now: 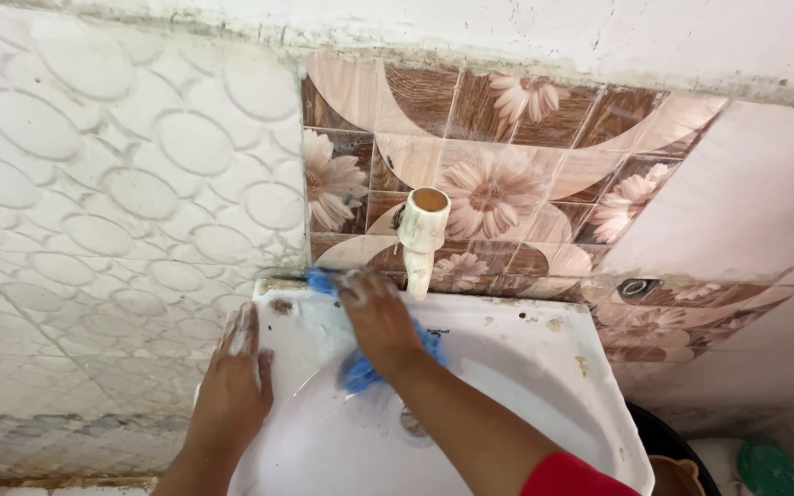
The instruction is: The person scrubs a wall-mounted white sink with a blue cloth, cleaning the basin, rim, and faucet. They then rinse the sink and their hands by pouring water from a brown mug into the basin.
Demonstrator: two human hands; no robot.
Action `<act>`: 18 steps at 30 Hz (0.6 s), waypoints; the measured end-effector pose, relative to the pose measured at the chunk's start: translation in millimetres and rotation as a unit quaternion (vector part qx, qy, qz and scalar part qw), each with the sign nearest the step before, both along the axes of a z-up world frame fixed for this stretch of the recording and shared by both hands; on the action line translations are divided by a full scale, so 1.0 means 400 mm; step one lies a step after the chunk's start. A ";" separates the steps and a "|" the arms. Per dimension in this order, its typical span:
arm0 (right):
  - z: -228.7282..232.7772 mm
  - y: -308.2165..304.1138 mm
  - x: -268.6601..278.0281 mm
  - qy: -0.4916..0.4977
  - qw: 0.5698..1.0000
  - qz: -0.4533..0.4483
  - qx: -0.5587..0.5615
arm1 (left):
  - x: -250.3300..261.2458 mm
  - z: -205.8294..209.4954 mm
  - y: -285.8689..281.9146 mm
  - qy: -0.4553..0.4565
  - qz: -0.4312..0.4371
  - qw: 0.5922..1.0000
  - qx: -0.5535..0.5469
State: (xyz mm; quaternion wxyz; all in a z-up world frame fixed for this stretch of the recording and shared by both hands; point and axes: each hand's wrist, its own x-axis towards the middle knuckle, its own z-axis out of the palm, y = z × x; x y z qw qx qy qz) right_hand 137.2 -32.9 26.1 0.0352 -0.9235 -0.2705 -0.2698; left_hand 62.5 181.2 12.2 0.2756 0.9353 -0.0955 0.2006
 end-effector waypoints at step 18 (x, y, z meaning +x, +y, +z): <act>-0.003 -0.016 -0.120 0.107 0.896 -0.178 0.391 | 0.005 -0.015 -0.002 -0.035 -0.010 0.999 0.011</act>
